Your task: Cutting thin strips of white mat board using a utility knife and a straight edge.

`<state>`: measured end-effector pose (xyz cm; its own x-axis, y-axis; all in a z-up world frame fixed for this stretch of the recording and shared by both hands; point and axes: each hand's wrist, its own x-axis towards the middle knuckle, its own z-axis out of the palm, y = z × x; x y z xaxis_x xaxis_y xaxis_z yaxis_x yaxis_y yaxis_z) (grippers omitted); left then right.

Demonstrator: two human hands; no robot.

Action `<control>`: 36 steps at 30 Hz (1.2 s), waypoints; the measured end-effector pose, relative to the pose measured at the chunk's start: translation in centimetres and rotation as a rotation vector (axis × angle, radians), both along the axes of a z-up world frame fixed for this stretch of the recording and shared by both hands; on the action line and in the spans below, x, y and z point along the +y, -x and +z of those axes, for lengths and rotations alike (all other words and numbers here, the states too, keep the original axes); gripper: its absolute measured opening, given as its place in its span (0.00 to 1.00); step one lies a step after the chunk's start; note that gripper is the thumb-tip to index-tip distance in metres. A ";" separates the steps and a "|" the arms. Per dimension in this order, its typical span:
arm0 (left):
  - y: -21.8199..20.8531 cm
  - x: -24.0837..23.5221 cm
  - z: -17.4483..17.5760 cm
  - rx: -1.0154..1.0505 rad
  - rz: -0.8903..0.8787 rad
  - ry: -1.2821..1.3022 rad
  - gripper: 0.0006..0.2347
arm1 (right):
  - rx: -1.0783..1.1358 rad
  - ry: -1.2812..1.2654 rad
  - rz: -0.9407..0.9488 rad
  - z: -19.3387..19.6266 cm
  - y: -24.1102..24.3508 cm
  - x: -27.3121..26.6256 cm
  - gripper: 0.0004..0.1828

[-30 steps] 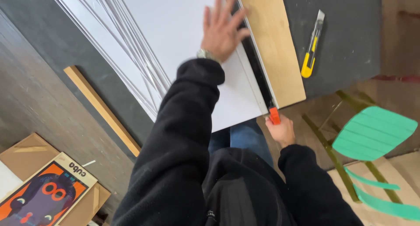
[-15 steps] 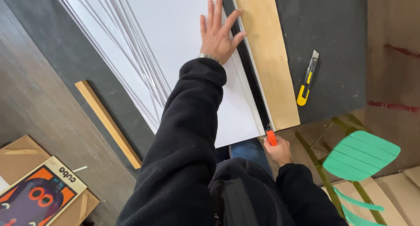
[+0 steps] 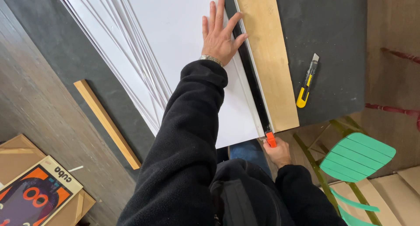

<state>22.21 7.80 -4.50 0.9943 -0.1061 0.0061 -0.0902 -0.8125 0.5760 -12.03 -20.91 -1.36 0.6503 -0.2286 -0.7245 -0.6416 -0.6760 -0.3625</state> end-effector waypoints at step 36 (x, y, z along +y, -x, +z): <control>0.0 0.0 0.4 0.012 -0.007 -0.001 0.24 | -0.012 -0.003 -0.014 -0.2 0.3 -0.1 0.17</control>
